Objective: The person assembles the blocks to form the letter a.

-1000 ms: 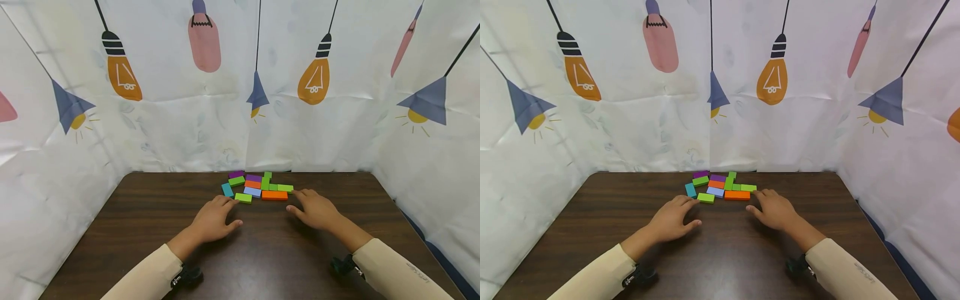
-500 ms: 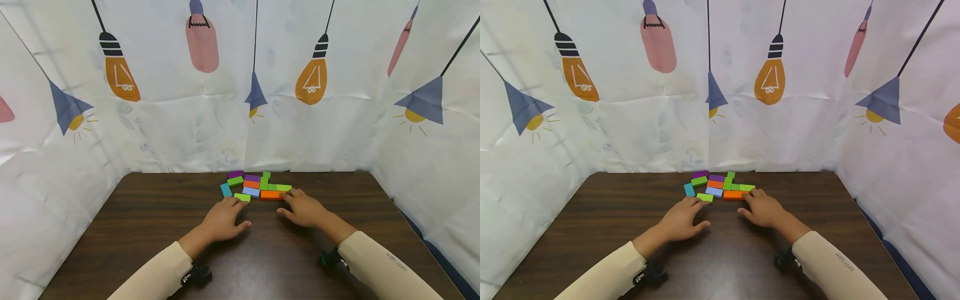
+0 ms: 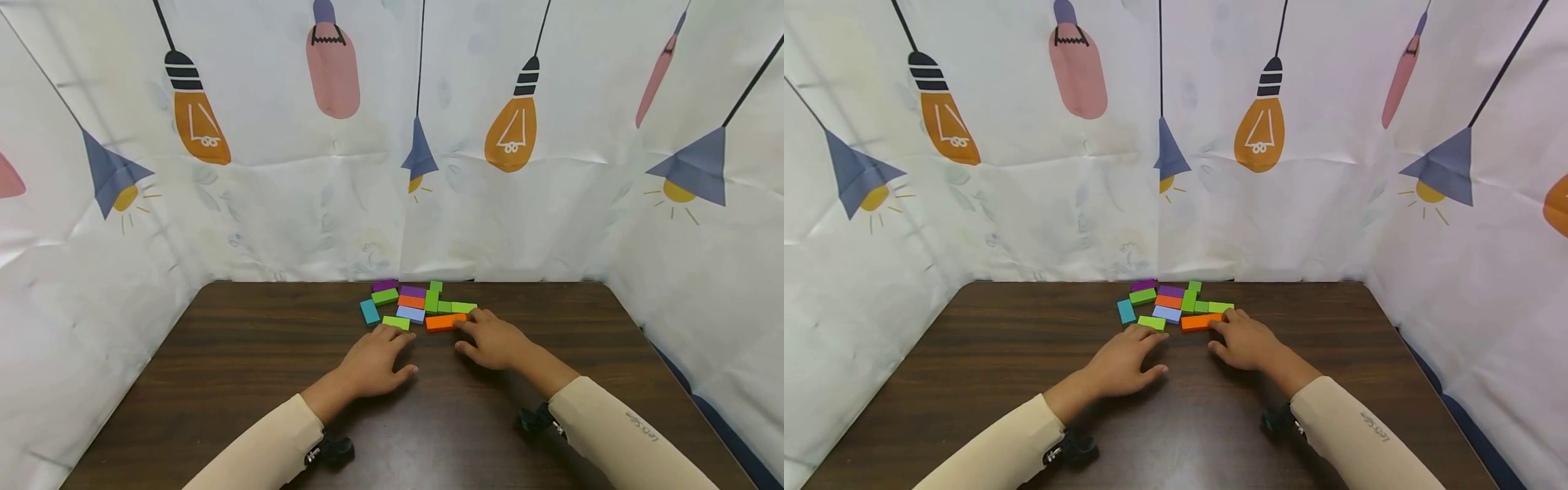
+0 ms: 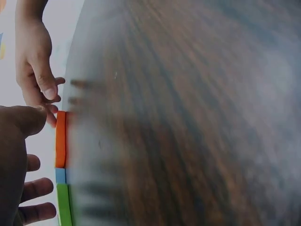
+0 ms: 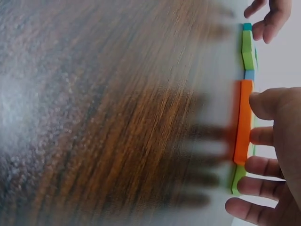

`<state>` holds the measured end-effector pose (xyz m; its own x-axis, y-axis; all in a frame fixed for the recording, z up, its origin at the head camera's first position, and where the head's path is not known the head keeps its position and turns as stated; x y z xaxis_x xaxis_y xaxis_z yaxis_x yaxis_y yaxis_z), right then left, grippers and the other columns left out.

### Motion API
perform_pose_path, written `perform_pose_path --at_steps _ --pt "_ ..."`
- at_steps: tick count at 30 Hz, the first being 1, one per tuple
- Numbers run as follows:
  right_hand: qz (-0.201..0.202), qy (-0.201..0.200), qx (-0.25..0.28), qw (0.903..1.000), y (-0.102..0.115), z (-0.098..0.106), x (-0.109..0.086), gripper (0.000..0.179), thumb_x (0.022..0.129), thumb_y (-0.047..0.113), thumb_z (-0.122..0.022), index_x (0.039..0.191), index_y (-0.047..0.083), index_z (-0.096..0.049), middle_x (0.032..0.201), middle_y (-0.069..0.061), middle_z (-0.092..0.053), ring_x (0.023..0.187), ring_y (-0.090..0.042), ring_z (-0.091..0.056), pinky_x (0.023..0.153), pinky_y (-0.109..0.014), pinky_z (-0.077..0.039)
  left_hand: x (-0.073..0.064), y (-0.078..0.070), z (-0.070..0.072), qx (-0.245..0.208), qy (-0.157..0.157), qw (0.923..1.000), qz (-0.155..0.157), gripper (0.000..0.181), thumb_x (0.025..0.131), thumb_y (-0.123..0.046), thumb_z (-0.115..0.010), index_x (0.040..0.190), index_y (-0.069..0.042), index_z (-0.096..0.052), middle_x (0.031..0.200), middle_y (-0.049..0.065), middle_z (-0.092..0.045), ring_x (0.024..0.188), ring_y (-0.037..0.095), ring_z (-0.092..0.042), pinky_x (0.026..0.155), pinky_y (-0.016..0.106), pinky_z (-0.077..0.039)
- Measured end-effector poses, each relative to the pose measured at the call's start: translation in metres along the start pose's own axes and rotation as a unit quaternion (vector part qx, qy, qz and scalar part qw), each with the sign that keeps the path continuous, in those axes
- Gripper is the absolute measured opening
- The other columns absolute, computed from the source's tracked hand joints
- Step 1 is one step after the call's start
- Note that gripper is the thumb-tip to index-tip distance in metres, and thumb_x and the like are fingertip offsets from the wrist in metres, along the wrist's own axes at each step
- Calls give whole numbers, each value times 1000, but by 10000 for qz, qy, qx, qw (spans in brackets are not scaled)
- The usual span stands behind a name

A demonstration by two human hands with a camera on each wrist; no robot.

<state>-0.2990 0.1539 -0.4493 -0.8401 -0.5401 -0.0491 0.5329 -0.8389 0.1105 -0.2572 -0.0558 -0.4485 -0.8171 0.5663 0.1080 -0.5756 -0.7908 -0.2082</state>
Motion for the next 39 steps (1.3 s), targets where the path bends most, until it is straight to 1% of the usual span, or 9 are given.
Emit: perform_pose_path --at_steps 6,9,14,19,23,27,30,35,39 --pt "26 -18 65 10000 -2 1 -2 53 101 42 -63 145 13 -59 137 -15 -56 128 -35 -51 102 -54 -47 4 -5 -3 23 22 9999 -119 64 99 -53 -61 150 -15 -53 141 6 -55 133 25 -47 107 48 -44" --pt "86 -35 130 9999 -2 1 -3 52 100 41 -65 144 13 -60 141 -16 -55 131 -37 -49 103 -56 -45 6 -7 -5 2 49 9999 -159 62 99 -51 -62 150 -16 -54 141 5 -56 133 25 -47 108 47 -43" --pt "149 12 289 9995 -4 -1 -3 54 98 47 -66 142 17 -60 147 -12 -53 136 -35 -47 105 -55 -44 9 -10 -9 56 128 9996 -236 61 100 -50 -61 150 -17 -54 144 4 -55 134 24 -47 109 45 -42" --pt "193 9 381 9991 -5 -2 -2 55 95 52 -68 138 17 -62 146 -9 -55 135 -32 -49 106 -54 -44 12 -14 -12 59 203 9991 -361 59 100 -48 -61 149 -16 -54 147 4 -53 137 24 -46 111 45 -41" --pt "213 -33 365 9991 -5 -1 -1 60 92 56 -71 136 16 -63 144 -10 -56 133 -33 -51 105 -54 -45 14 -18 -14 35 262 9986 -450 58 101 -46 -60 150 -15 -54 150 4 -51 140 23 -44 113 45 -39" --pt "236 -23 393 9989 -4 -1 0 65 91 58 -71 138 14 -62 145 -12 -56 134 -33 -51 105 -54 -45 16 -23 -16 44 300 9980 -560 59 101 -45 -60 151 -15 -52 154 4 -48 142 23 -42 113 45 -38" --pt "232 21 459 9987 -4 -3 1 64 92 56 -70 140 14 -61 147 -12 -55 135 -33 -50 105 -55 -44 19 -26 -18 56 390 9973 -615 59 102 -45 -60 152 -16 -50 157 2 -44 143 24 -41 114 45 -37" --pt "177 117 489 9986 -5 -5 4 65 93 57 -68 143 16 -59 149 -9 -54 137 -32 -49 105 -56 -44 23 -32 -21 83 567 9959 -695 60 102 -46 -58 155 -19 -47 161 0 -38 145 26 -39 115 47 -35" --pt "127 166 607 9979 -5 -6 6 70 94 59 -67 147 15 -55 147 -9 -55 137 -34 -48 104 -59 -44 26 -35 -23 153 653 9946 -795 62 103 -47 -57 158 -22 -44 164 -1 -33 146 28 -37 115 51 -34"
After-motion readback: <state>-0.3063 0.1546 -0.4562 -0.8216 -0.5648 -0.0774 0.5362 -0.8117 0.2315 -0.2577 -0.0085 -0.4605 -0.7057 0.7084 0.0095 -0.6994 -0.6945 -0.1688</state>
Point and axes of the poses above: each hand's wrist, its own x-axis towards the middle knuckle, its own z-axis out of the back of the hand, y = z × x, the point moved 7 cm from there along x, towards the middle knuckle
